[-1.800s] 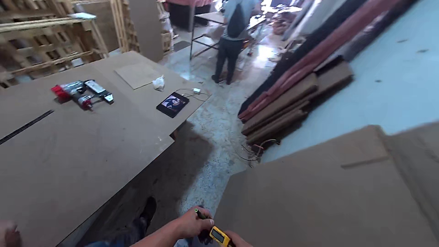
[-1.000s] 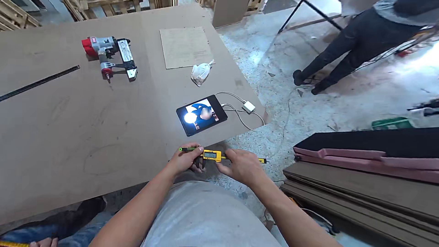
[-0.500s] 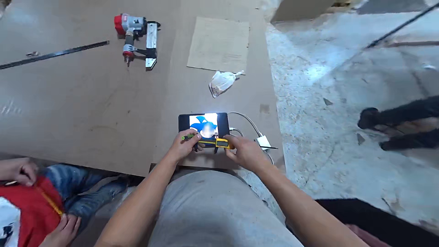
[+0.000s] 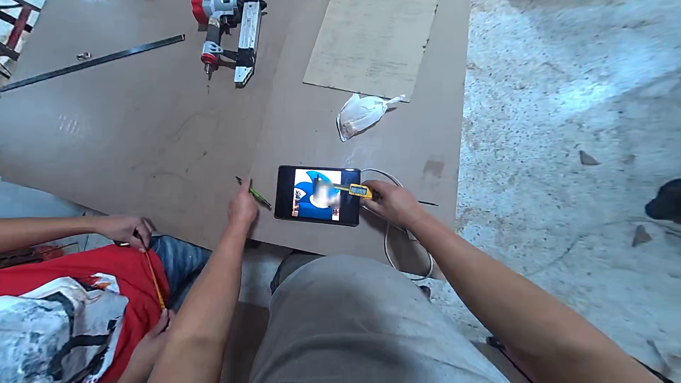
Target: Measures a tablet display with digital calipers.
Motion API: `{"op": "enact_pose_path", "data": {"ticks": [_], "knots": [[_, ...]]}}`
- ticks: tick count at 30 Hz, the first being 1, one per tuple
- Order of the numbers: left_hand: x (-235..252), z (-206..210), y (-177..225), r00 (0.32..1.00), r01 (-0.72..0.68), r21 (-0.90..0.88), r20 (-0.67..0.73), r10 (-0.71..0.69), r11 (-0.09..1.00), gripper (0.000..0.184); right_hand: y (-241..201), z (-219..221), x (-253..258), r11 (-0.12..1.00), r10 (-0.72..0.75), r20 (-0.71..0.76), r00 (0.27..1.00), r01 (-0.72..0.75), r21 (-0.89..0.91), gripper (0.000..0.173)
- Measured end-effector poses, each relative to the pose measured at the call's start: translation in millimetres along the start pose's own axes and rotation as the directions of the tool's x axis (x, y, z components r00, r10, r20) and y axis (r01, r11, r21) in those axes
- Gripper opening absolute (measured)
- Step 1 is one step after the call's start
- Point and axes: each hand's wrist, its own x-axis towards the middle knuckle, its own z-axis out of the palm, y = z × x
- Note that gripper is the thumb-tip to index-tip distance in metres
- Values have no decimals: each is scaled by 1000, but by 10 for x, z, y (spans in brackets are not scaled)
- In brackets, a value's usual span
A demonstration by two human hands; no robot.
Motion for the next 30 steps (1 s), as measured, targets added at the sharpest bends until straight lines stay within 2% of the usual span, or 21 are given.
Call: {"op": "enact_pose_path", "data": {"ticks": [2, 6, 10, 14, 20, 24, 30], "knots": [[4, 57, 51, 997, -26, 23, -75, 28, 999, 63, 47, 81, -8, 999, 39, 16, 999, -39, 6, 48], [-344, 233, 338, 961, -253, -28, -120, 248, 967, 43, 19, 114, -12, 999, -41, 10, 999, 41, -12, 45], [-688, 605, 449, 927, -358, -120, -162, 337, 926, 40, 40, 127, 20, 995, -91, -1, 996, 91, -34, 46], [-787, 735, 465, 944, -323, -238, -156, 292, 916, 47, 88, 171, 42, 992, -104, -35, 994, 101, -81, 49], [-746, 717, 481, 955, -296, -267, -48, 294, 917, 45, 37, 228, 64, 995, -63, -13, 998, 62, -82, 56], [-740, 718, 521, 953, -299, -269, -36, 300, 916, 42, 37, 237, 83, 993, -103, 2, 995, 103, -59, 46], [-722, 732, 554, 959, -276, -258, -10, 283, 926, 40, 124, 241, 116, 989, -140, -25, 990, 138, -60, 47]]}}
